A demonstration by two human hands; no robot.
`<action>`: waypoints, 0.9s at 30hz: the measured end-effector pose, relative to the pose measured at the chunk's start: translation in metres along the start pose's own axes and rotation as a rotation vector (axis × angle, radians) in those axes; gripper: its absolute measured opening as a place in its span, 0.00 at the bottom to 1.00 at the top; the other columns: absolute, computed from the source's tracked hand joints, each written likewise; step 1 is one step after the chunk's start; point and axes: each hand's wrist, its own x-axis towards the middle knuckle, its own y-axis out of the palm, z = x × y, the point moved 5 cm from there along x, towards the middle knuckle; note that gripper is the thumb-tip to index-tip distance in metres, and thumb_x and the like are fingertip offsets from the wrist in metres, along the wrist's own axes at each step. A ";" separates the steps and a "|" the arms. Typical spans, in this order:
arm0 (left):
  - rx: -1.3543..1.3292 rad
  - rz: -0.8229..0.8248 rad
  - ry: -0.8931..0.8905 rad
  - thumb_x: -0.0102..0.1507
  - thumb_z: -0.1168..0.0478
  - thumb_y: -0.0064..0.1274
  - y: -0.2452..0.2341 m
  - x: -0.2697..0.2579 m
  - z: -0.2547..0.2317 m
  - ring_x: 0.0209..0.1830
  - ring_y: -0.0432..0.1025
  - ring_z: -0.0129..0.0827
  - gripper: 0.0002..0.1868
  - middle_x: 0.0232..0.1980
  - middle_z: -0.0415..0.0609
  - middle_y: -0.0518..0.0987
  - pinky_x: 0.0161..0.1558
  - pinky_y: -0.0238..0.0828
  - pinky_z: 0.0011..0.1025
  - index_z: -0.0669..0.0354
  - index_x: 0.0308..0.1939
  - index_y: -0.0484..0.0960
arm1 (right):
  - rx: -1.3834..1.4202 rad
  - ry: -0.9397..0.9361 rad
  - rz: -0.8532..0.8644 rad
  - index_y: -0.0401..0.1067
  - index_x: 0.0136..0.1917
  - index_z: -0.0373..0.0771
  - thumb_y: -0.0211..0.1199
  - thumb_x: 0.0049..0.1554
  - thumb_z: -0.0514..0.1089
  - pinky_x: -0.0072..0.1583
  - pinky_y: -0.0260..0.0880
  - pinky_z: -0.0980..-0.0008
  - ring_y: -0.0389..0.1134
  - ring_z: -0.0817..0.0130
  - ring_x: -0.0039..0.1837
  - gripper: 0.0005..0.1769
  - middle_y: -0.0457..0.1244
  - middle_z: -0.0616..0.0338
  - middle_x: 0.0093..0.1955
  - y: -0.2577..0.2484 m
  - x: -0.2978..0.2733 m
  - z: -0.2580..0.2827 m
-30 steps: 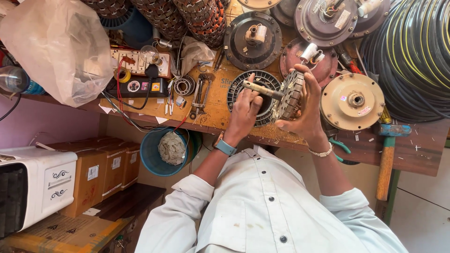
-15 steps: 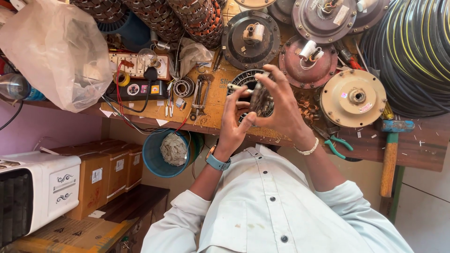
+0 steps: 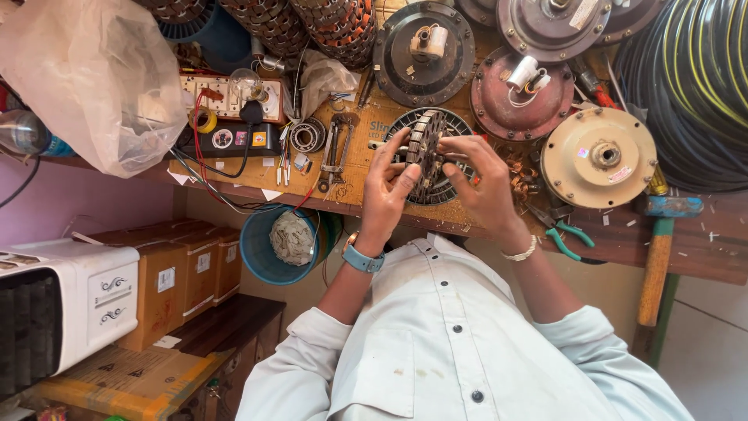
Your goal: The person uses pliers to remove copper wire coils from a motor stator on a cluttered workbench. They repeatedly pull and cut the coils, placing the removed pieces on the table, then briefly inspect the stator and gather the scrap wire.
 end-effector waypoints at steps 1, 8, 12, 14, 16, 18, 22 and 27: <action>-0.029 0.008 -0.007 0.70 0.55 0.55 -0.001 0.000 0.001 0.56 0.77 0.29 0.33 0.73 0.51 0.68 0.57 0.78 0.27 0.61 0.77 0.65 | 0.000 0.010 -0.025 0.70 0.67 0.33 0.62 0.63 0.34 0.66 0.75 0.61 0.72 0.53 0.64 0.19 0.66 0.50 0.63 0.003 -0.003 -0.001; -0.038 0.003 -0.025 0.68 0.55 0.60 -0.009 0.001 -0.001 0.55 0.76 0.30 0.39 0.77 0.54 0.62 0.55 0.78 0.26 0.63 0.79 0.61 | -0.148 0.001 -0.093 0.71 0.67 0.34 0.62 0.60 0.30 0.63 0.71 0.60 0.71 0.52 0.63 0.21 0.66 0.45 0.63 0.020 -0.006 0.007; -0.032 -0.018 0.001 0.68 0.56 0.59 -0.007 0.000 -0.003 0.56 0.76 0.30 0.40 0.80 0.53 0.58 0.53 0.78 0.25 0.63 0.79 0.58 | -0.178 -0.015 -0.108 0.70 0.68 0.35 0.63 0.59 0.30 0.64 0.71 0.59 0.69 0.51 0.64 0.23 0.65 0.46 0.63 0.022 -0.008 0.011; -0.035 -0.016 0.013 0.68 0.57 0.59 -0.008 0.000 -0.006 0.57 0.76 0.31 0.40 0.81 0.53 0.56 0.54 0.78 0.25 0.62 0.79 0.57 | -0.200 -0.028 -0.102 0.69 0.69 0.35 0.63 0.58 0.30 0.65 0.70 0.59 0.68 0.50 0.65 0.25 0.64 0.46 0.64 0.027 -0.011 0.013; -0.025 -0.010 0.027 0.68 0.58 0.59 -0.008 0.000 -0.008 0.57 0.76 0.31 0.40 0.81 0.54 0.56 0.56 0.78 0.26 0.62 0.80 0.57 | -0.219 -0.030 -0.085 0.68 0.71 0.35 0.64 0.58 0.30 0.65 0.70 0.58 0.67 0.50 0.66 0.27 0.63 0.46 0.65 0.029 -0.015 0.013; -0.022 0.001 0.027 0.68 0.58 0.60 -0.007 0.000 -0.008 0.58 0.76 0.32 0.41 0.82 0.54 0.54 0.56 0.78 0.26 0.61 0.80 0.56 | -0.234 -0.053 -0.087 0.68 0.71 0.34 0.64 0.57 0.29 0.67 0.68 0.57 0.66 0.49 0.67 0.28 0.63 0.46 0.66 0.030 -0.017 0.014; 0.010 0.002 0.074 0.66 0.54 0.60 -0.009 0.003 -0.006 0.58 0.76 0.31 0.41 0.79 0.52 0.57 0.57 0.79 0.27 0.61 0.78 0.58 | -0.243 -0.081 -0.093 0.68 0.70 0.34 0.64 0.56 0.28 0.69 0.66 0.56 0.65 0.48 0.69 0.29 0.62 0.45 0.67 0.029 -0.015 0.017; -0.001 0.076 -0.055 0.68 0.48 0.57 -0.013 0.003 0.017 0.55 0.76 0.29 0.36 0.58 0.51 0.80 0.54 0.76 0.28 0.64 0.74 0.69 | -0.224 -0.040 -0.067 0.68 0.70 0.34 0.64 0.56 0.29 0.68 0.67 0.57 0.65 0.49 0.68 0.28 0.62 0.45 0.67 0.031 -0.014 0.015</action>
